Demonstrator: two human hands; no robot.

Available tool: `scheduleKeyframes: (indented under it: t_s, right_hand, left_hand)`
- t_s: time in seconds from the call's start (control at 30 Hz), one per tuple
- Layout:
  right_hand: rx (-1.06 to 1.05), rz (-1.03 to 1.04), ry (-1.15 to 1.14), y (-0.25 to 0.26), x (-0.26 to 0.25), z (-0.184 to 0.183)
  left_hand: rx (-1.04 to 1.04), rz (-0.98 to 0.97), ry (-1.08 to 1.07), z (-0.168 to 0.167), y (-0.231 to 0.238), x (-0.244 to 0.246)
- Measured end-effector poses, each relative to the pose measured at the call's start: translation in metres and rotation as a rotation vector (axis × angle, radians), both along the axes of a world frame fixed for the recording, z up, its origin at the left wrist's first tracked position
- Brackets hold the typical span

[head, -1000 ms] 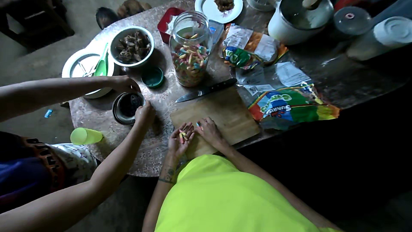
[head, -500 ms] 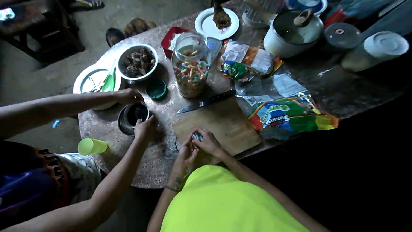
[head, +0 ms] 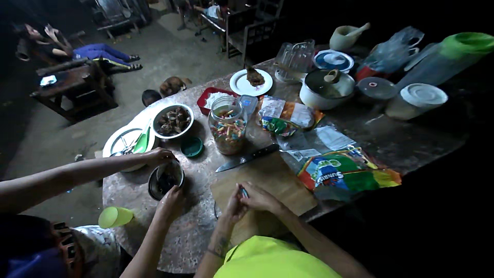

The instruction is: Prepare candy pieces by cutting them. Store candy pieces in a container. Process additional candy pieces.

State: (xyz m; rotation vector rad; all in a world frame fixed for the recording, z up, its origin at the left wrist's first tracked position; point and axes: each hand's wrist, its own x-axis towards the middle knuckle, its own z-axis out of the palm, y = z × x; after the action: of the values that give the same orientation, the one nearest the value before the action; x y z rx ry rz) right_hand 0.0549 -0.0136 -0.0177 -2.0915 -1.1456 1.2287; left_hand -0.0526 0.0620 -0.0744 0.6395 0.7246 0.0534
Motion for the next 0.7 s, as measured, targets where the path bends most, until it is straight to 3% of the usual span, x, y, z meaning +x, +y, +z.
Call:
scheduleKeyframes:
  t_s: [0.07, 0.23, 0.3, 0.4, 0.53, 0.7]
  right_hand:
    - [0.072, 0.035, -0.093, 0.013, 0.017, 0.031]
    - [0.684, -0.11, -0.327, 0.062, 0.077, 0.097]
    - [0.764, -0.17, -0.399, 0.092, 0.1, 0.131]
    - [0.601, -0.166, -0.356, 0.131, 0.138, 0.165]
    - [0.358, -0.132, -0.239, 0.162, 0.168, 0.166]
    - [0.33, -0.159, -0.194, 0.169, 0.172, 0.154]
  left_hand:
    - [0.174, -0.052, -0.014, 0.037, 0.014, 0.015]
    - [0.686, 0.052, -0.232, 0.142, 0.082, 0.066]
    - [0.851, 0.074, -0.315, 0.171, 0.112, 0.097]
    - [1.021, -0.07, -0.216, 0.206, 0.15, 0.134]
    - [1.113, -0.223, -0.079, 0.208, 0.181, 0.15]
    - [1.187, -0.106, -0.086, 0.194, 0.187, 0.145]
